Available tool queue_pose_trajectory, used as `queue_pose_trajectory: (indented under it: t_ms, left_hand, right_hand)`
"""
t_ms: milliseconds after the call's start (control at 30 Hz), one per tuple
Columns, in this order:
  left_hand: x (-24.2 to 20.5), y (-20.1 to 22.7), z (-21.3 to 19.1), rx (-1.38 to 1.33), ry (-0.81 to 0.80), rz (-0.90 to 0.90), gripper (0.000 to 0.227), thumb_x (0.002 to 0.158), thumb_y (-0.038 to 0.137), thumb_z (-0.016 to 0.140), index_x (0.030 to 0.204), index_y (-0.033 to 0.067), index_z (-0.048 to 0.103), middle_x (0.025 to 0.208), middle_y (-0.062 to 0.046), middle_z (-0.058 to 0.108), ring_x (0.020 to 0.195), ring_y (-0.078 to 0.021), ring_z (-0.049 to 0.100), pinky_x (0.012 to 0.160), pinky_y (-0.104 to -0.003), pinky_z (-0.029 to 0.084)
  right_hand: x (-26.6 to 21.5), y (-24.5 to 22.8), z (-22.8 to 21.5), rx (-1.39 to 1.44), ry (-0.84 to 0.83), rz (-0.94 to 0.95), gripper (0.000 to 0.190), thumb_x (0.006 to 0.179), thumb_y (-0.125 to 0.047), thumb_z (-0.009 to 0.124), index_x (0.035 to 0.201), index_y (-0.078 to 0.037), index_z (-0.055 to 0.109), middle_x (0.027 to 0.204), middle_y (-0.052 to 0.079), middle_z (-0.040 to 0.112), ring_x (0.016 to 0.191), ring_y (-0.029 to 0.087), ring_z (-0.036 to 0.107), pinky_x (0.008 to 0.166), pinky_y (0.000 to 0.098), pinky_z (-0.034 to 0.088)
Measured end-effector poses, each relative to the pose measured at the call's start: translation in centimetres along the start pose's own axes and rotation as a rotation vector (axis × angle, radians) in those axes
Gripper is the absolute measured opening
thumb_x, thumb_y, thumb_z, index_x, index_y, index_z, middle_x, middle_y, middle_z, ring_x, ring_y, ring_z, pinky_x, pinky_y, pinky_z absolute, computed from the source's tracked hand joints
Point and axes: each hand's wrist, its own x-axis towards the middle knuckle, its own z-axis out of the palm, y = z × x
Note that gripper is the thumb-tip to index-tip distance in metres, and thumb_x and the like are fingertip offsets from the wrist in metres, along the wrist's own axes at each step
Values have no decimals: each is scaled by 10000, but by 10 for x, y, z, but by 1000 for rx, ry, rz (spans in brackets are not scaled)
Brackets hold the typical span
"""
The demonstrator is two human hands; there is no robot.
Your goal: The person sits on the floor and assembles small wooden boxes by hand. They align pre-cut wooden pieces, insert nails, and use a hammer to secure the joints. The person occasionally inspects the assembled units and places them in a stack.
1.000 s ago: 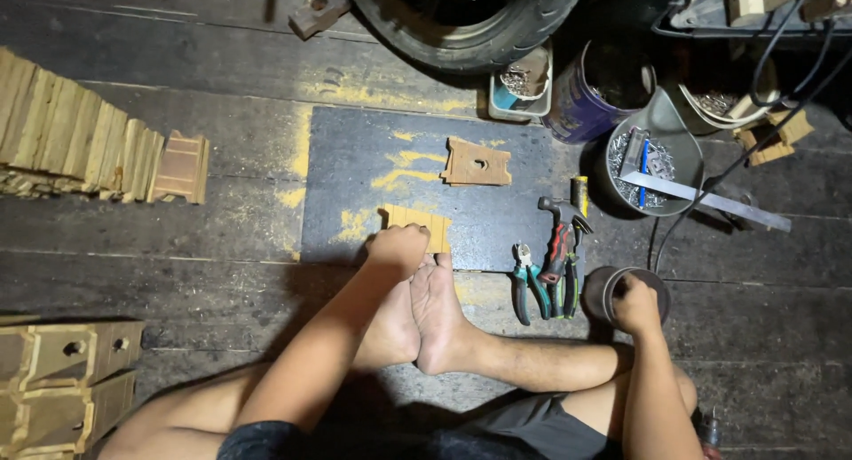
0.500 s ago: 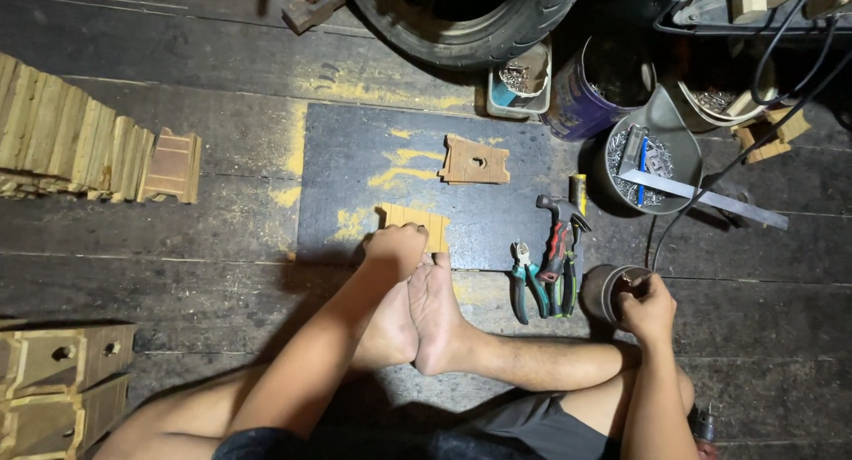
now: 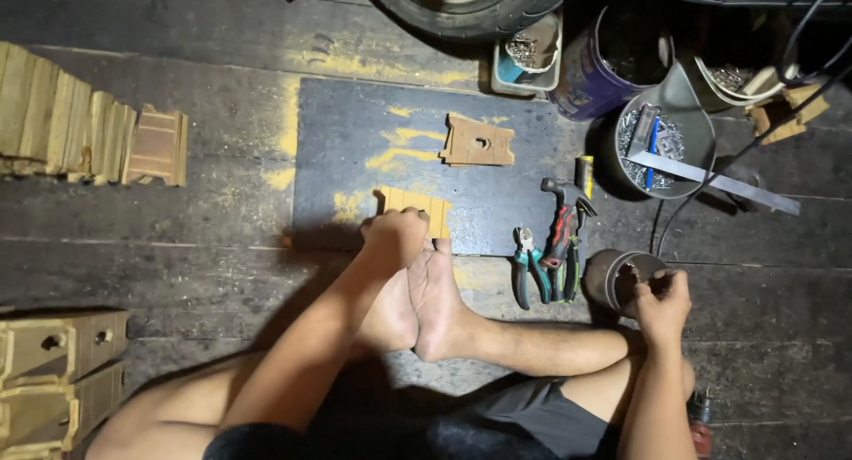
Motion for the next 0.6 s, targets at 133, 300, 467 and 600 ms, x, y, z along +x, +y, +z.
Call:
queue_pose_trajectory:
  t_ms: [133, 300, 467, 600]
  left_hand:
    - [-7, -3, 15, 93, 86, 47, 53, 705, 193, 673, 673, 232, 655, 558, 0, 557, 428, -208, 614, 397, -342, 521]
    - [-9, -5, 21, 113, 64, 48, 61, 688, 206, 679, 655, 236, 638, 549, 9, 554, 418, -202, 604, 384, -336, 509]
    - [-7, -3, 19, 29, 22, 2, 68, 737, 185, 679, 670, 195, 671, 532, -47, 556, 405, -262, 605, 381, -399, 528]
    - [3, -2, 16, -23, 5, -93, 171, 781, 171, 693, 619, 151, 642, 499, -42, 527, 403, -268, 604, 366, -425, 529]
  right_hand:
    - [7, 12, 4, -22, 38, -9, 321, 883, 67, 771, 1163, -18, 640, 933, 262, 699, 875, 428, 710, 730, 495, 546]
    - [8, 14, 11, -18, 42, 5, 325, 870, 73, 793, 1144, -33, 653, 915, 220, 714, 880, 405, 719, 743, 477, 555]
    - [5, 11, 6, -4, 3, 8, 362, 879, 97, 727, 1195, -64, 656, 987, 205, 732, 931, 379, 730, 771, 463, 564]
    - [0, -9, 2, 156, 17, -59, 341, 908, 189, 671, 1204, 37, 600, 1019, 279, 694, 959, 392, 695, 862, 495, 565]
